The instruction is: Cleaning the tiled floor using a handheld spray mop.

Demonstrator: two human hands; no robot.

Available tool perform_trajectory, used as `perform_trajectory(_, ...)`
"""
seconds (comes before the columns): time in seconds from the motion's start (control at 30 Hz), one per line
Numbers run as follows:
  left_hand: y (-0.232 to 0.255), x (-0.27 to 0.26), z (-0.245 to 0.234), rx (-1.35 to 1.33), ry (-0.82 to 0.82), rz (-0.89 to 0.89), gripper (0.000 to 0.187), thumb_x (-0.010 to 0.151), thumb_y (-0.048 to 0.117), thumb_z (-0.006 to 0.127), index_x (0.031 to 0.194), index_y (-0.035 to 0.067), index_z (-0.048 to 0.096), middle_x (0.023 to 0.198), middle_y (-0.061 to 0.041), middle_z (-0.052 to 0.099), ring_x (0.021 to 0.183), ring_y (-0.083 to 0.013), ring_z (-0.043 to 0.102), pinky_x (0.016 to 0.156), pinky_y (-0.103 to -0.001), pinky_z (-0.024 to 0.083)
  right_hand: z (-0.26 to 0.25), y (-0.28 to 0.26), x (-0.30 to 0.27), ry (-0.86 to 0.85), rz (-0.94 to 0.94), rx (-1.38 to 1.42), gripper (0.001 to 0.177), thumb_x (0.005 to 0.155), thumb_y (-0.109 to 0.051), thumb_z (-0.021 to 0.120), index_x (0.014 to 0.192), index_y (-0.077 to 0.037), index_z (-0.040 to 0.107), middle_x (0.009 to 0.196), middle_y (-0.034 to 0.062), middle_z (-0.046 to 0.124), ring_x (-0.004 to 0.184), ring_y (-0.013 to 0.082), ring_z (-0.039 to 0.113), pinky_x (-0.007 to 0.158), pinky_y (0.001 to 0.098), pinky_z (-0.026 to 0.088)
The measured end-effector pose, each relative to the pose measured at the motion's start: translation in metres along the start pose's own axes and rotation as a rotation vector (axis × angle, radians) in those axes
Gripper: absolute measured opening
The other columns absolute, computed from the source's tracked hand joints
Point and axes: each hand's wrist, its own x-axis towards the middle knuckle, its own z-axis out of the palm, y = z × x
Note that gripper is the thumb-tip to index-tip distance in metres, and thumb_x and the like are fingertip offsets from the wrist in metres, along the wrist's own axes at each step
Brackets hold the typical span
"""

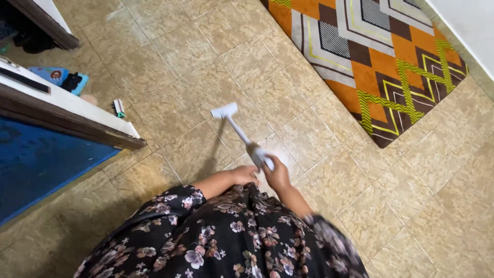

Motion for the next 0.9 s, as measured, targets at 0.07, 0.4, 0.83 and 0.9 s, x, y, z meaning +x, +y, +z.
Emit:
perform_trajectory(0.07,-0.020,0.007,0.006,0.015,-0.025,0.044,0.043,0.096,0.022,0.066,0.136,0.009,0.063,0.117,-0.016,0.072,0.099,-0.0254,0.069,0.088,-0.039,0.052,-0.037,0.009,-0.043,-0.002,0.015,-0.031,0.037,0.088,-0.026,0.075,0.121,-0.011,0.070,0.104,0.0217,0.075,0.098,0.0378,0.073,0.083,0.0419,0.057)
perform_trajectory(0.4,-0.032,0.001,-0.022,0.036,-0.035,0.116,0.052,0.084,0.022,0.076,0.133,0.010,0.063,0.110,-0.013,0.075,0.100,-0.0253,0.072,0.087,-0.037,0.056,-0.056,0.013,-0.075,-0.012,0.140,-0.121,0.035,0.085,-0.030,0.078,0.118,-0.017,0.073,0.100,0.0162,0.078,0.092,0.0297,0.078,0.079,0.0379,0.060)
perform_trajectory(0.83,0.012,-0.033,-0.036,-0.081,0.254,-0.073,0.096,0.075,0.043,0.084,0.149,0.003,0.038,0.123,-0.022,0.068,0.107,-0.0315,0.070,0.091,-0.038,0.055,0.071,-0.026,0.062,-0.033,-0.080,0.009,0.036,0.088,-0.024,0.074,0.121,-0.012,0.070,0.096,0.0228,0.075,0.088,0.0402,0.074,0.078,0.0444,0.057)
perform_trajectory(0.9,0.009,-0.025,-0.029,-0.046,0.101,-0.034,0.080,0.080,0.039,0.081,0.144,0.006,0.048,0.118,-0.021,0.072,0.102,-0.0305,0.070,0.088,-0.037,0.054,0.058,0.002,0.043,-0.031,-0.168,0.090,0.036,0.087,-0.020,0.074,0.121,-0.010,0.068,0.098,0.0211,0.076,0.090,0.0360,0.076,0.078,0.0409,0.059)
